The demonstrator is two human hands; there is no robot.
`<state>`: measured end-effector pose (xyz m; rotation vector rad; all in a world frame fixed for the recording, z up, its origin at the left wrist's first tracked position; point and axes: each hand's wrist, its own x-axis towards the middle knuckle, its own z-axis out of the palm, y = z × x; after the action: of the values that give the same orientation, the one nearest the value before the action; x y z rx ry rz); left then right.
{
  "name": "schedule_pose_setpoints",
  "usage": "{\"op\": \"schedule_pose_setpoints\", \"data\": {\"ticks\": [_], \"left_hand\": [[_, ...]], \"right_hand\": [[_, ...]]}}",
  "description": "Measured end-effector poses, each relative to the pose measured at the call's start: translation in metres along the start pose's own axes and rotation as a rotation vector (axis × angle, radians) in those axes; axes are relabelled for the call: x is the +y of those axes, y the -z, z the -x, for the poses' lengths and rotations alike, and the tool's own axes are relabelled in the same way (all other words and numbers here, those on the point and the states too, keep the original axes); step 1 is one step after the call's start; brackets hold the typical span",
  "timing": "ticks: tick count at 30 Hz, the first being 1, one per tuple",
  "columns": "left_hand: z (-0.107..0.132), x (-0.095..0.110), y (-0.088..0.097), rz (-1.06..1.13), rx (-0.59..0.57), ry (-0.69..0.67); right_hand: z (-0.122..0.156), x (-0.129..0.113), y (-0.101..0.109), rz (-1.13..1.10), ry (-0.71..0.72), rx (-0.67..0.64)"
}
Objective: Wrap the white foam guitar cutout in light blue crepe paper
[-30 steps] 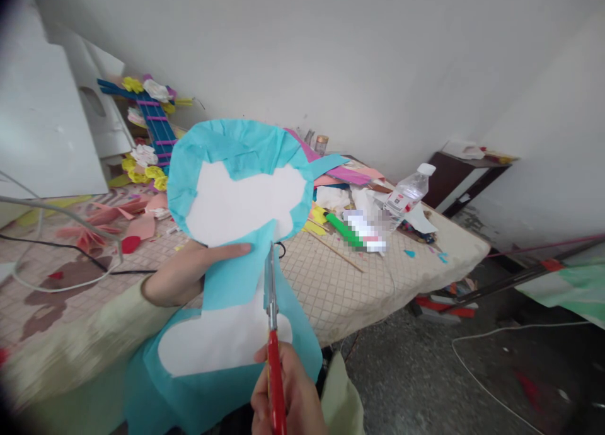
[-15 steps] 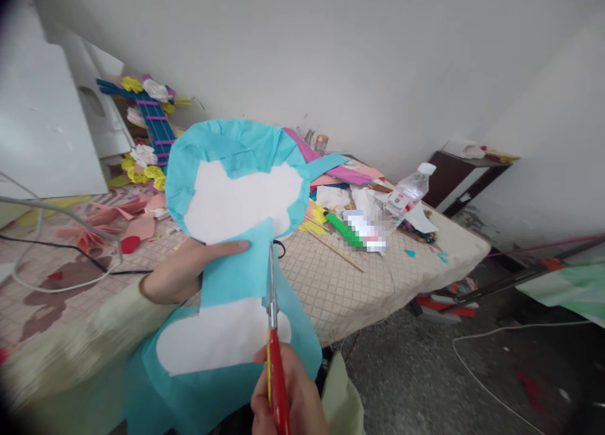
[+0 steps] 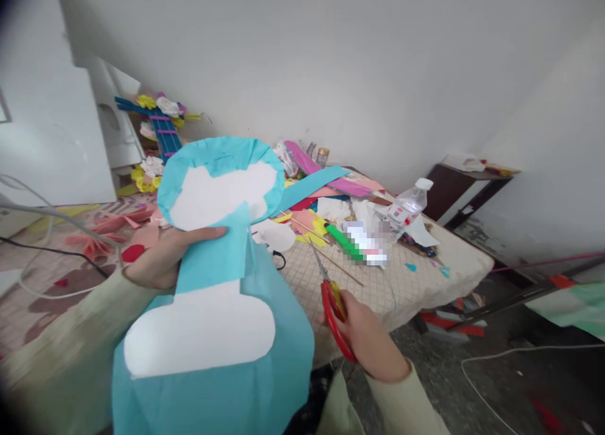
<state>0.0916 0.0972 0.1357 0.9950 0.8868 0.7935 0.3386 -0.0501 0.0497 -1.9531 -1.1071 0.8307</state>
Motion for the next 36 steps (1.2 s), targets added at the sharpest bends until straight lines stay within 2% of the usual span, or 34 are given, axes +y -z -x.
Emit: {"op": "schedule_pose_setpoints", "data": {"ticks": [2,4,5,8,12,15,17,18,21,23,25,28,32,36], "left_hand": [[0.0,0.001,0.001,0.014,-0.013,0.018],[0.002,0.001,-0.001,0.024,-0.018,0.055],[0.003,0.002,-0.002,0.029,-0.021,0.074],[0.006,0.002,-0.006,0.036,-0.023,0.086],[0.007,-0.001,-0.009,0.036,-0.027,0.009],[0.006,-0.004,-0.009,0.028,-0.031,-0.048],[0.005,-0.008,-0.01,0.015,-0.013,-0.092],[0.005,-0.009,-0.01,0.003,0.0,-0.11],[0.006,-0.012,-0.012,-0.025,0.007,-0.143],[0.008,-0.013,-0.015,-0.034,-0.003,-0.171],[0.01,-0.014,-0.017,-0.05,-0.008,-0.195],[0.012,-0.016,-0.017,-0.075,-0.014,-0.217],[0.011,-0.017,-0.016,-0.061,-0.035,-0.233],[0.015,-0.014,-0.019,-0.066,-0.022,-0.194]], "right_hand": [[-0.024,0.006,0.001,0.534,0.085,0.041],[-0.039,0.009,-0.004,0.72,0.108,0.052],[-0.044,0.009,-0.006,0.74,0.12,0.053],[-0.049,0.007,-0.009,0.749,0.188,0.04],[-0.045,-0.005,0.005,0.747,0.253,0.04],[-0.027,-0.024,0.018,0.645,0.377,0.256],[-0.004,-0.044,0.019,0.497,0.508,0.441],[0.009,-0.054,0.015,0.416,0.585,0.489],[0.044,-0.082,-0.011,0.309,0.796,0.385],[0.056,-0.094,-0.033,0.263,0.873,0.289],[0.057,-0.1,-0.052,0.248,0.875,0.26],[0.048,-0.103,-0.069,0.264,0.841,0.294],[0.037,-0.103,-0.075,0.315,0.804,0.355],[0.032,-0.103,-0.079,0.319,0.764,0.378]]}}
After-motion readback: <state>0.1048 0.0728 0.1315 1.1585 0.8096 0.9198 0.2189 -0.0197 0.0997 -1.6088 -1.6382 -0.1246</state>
